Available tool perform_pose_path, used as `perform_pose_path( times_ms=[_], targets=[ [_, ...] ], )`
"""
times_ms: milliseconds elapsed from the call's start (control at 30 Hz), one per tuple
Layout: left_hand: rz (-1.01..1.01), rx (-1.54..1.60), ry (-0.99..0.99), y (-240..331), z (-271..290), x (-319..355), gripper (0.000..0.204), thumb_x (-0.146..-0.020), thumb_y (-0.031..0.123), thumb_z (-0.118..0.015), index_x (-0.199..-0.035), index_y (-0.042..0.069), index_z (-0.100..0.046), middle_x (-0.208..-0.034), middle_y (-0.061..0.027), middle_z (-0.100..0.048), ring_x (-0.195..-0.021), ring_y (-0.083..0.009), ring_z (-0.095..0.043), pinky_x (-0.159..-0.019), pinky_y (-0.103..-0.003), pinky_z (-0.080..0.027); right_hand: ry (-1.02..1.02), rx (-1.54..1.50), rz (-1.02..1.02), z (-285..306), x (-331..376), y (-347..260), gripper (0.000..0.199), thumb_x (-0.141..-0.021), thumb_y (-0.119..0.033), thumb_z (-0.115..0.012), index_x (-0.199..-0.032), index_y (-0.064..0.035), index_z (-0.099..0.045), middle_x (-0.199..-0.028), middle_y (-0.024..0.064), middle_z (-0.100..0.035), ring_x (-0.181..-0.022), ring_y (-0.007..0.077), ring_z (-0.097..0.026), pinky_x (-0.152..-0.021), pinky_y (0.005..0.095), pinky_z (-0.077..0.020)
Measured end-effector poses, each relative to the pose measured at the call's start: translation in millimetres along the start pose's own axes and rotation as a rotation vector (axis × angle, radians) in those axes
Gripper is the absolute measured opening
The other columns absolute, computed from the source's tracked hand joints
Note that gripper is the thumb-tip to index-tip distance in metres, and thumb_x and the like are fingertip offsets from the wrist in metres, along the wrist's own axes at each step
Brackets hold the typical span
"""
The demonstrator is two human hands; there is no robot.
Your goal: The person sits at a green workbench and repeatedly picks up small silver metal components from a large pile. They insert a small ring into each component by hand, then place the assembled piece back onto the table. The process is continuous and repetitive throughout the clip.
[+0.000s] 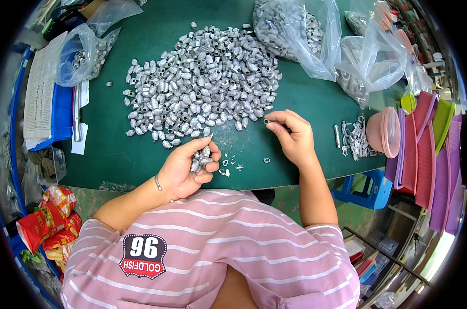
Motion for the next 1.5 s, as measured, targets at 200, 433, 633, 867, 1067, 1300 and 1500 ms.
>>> perform_pose_path(
  times_ms=[200, 433, 633, 867, 1067, 1300, 1500],
  targets=[
    [0.011, 0.004, -0.002, -1.0, -1.4, -0.7, 0.022, -0.091, 0.025, -0.047, -0.083, 0.006, -0.054, -0.078, -0.0064, -0.050, -0.061, -0.0128, -0.046, -0.038, -0.020, -0.030, -0.008, -0.310, -0.081, -2.1, 8.5, 0.8, 0.010, -0.078, -0.002, -0.065, -0.088, 0.0005, -0.064, -0.074, 0.0040, -0.058, -0.064, 0.0108, -0.052, -0.054, 0.0228, -0.0401],
    [0.015, 0.002, -0.002, -1.2, -0.7, -1.4, 0.022, -0.092, 0.025, -0.047, -0.083, 0.006, -0.054, -0.077, -0.0060, -0.050, -0.060, -0.0126, -0.046, -0.038, -0.020, -0.031, -0.092, -1.368, -0.330, -29.6, 18.8, 10.7, 0.017, -0.089, -0.005, -0.053, -0.105, 0.0002, -0.055, -0.086, 0.0084, -0.051, -0.055, 0.0063, -0.038, -0.045, 0.0167, -0.0303],
    [0.011, 0.001, 0.006, -1.1, -2.0, -0.6, 0.023, -0.092, 0.026, -0.046, -0.083, 0.006, -0.054, -0.077, -0.0060, -0.050, -0.061, -0.0126, -0.046, -0.038, -0.020, -0.030, -0.059, -1.823, -0.554, -47.1, 27.1, 23.0, 0.022, -0.094, -0.007, -0.040, -0.111, 0.0018, -0.049, -0.087, 0.0108, -0.048, -0.058, 0.0070, -0.037, -0.042, 0.0176, -0.0313],
    [0.009, -0.007, 0.011, -1.5, -1.3, -1.0, 0.023, -0.092, 0.026, -0.046, -0.083, 0.006, -0.054, -0.077, -0.0061, -0.050, -0.061, -0.0125, -0.046, -0.038, -0.020, -0.030, -0.050, -1.867, -0.611, -50.1, 30.2, 24.7, 0.014, -0.092, -0.007, -0.045, -0.102, -0.0005, -0.053, -0.085, 0.0100, -0.052, -0.054, 0.0063, -0.037, -0.041, 0.0171, -0.0303],
    [0.012, -0.020, -0.011, -1.7, -3.3, 0.5, 0.021, -0.092, 0.024, -0.048, -0.083, 0.005, -0.054, -0.078, -0.0058, -0.051, -0.061, -0.0113, -0.046, -0.038, -0.019, -0.031, 0.023, -1.288, -0.561, -46.5, 33.4, 19.4, 0.016, -0.087, -0.003, -0.056, -0.101, 0.0004, -0.059, -0.082, 0.0064, -0.056, -0.056, 0.0050, -0.042, -0.043, 0.0170, -0.0312],
    [-0.006, -0.191, -0.014, -3.4, -14.8, -2.0, 0.016, -0.090, 0.020, -0.054, -0.091, 0.004, -0.057, -0.078, -0.0036, -0.055, -0.062, -0.0085, -0.048, -0.039, -0.017, -0.031, 0.105, -0.449, -0.055, -40.9, 32.2, -31.9, 0.034, -0.074, 0.004, -0.067, -0.106, 0.0015, -0.056, -0.087, 0.0075, -0.062, -0.066, 0.0073, -0.054, -0.057, 0.0198, -0.0443],
    [-0.014, -0.209, -0.040, -4.1, -16.3, -1.0, 0.016, -0.090, 0.021, -0.056, -0.090, 0.005, -0.057, -0.078, -0.0024, -0.055, -0.062, -0.0082, -0.047, -0.040, -0.016, -0.032, 0.094, -0.335, 0.119, -46.2, 33.4, -52.6, 0.038, -0.075, 0.003, -0.067, -0.107, -0.0015, -0.047, -0.088, 0.0078, -0.062, -0.065, 0.0078, -0.056, -0.055, 0.0209, -0.0459]
  ],
)
Point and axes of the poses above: each hand's wrist, its own x-axis away from the middle knuckle, its own z-axis out of the back of the hand, y = z × x, the point moved 8 cm from there along -x, towards the middle knuckle
